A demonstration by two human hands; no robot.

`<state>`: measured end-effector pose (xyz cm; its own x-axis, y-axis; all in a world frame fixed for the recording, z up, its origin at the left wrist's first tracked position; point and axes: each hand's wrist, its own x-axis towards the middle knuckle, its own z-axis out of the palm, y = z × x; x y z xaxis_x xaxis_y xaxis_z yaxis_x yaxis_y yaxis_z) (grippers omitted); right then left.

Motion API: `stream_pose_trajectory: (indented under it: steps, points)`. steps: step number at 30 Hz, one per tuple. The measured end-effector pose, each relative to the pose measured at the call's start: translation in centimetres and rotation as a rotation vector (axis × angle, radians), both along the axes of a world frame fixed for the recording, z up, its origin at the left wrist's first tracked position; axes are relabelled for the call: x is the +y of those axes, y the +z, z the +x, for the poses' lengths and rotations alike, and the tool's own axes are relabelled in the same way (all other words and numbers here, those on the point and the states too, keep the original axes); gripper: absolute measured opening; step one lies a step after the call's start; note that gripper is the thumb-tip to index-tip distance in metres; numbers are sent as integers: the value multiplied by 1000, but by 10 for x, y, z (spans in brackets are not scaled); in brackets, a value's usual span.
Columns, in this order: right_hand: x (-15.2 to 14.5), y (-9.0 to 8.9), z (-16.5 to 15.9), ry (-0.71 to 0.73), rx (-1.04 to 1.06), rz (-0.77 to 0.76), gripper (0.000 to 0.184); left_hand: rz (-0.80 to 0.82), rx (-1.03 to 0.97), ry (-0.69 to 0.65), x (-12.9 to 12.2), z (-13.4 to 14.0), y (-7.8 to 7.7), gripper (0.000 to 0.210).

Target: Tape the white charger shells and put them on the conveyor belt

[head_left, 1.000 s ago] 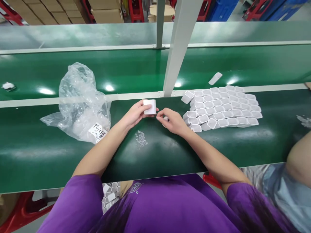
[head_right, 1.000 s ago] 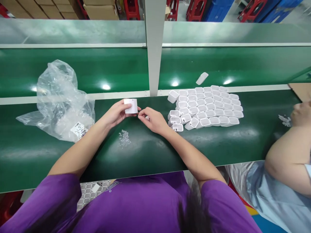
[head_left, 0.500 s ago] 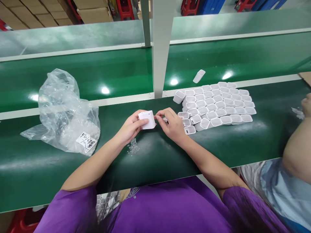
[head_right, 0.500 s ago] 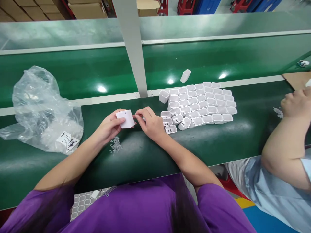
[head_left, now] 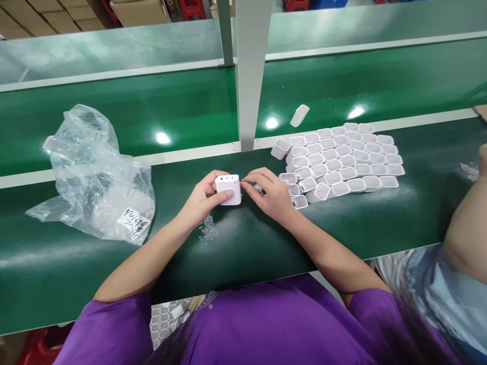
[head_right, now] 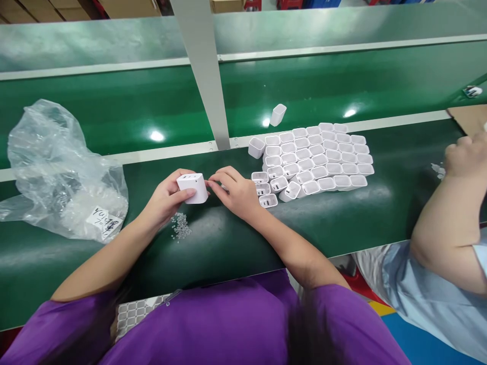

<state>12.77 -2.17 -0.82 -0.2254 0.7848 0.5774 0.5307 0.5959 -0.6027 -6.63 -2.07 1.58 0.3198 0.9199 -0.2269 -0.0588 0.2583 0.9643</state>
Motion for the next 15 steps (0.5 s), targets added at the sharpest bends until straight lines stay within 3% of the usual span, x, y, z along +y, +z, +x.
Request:
stream_pose_trajectory:
  steps: [3,7,15]
  points:
    - [-3,6,-1,-6,123,65,16,24,23,20,-2,3,3,41]
    - [-10,16,-4,-26,244,27,15,109,115,55,-7,8,5,40]
    - [-20,17,-9,-63,213,158,15,204,184,18,-22,13,2,34]
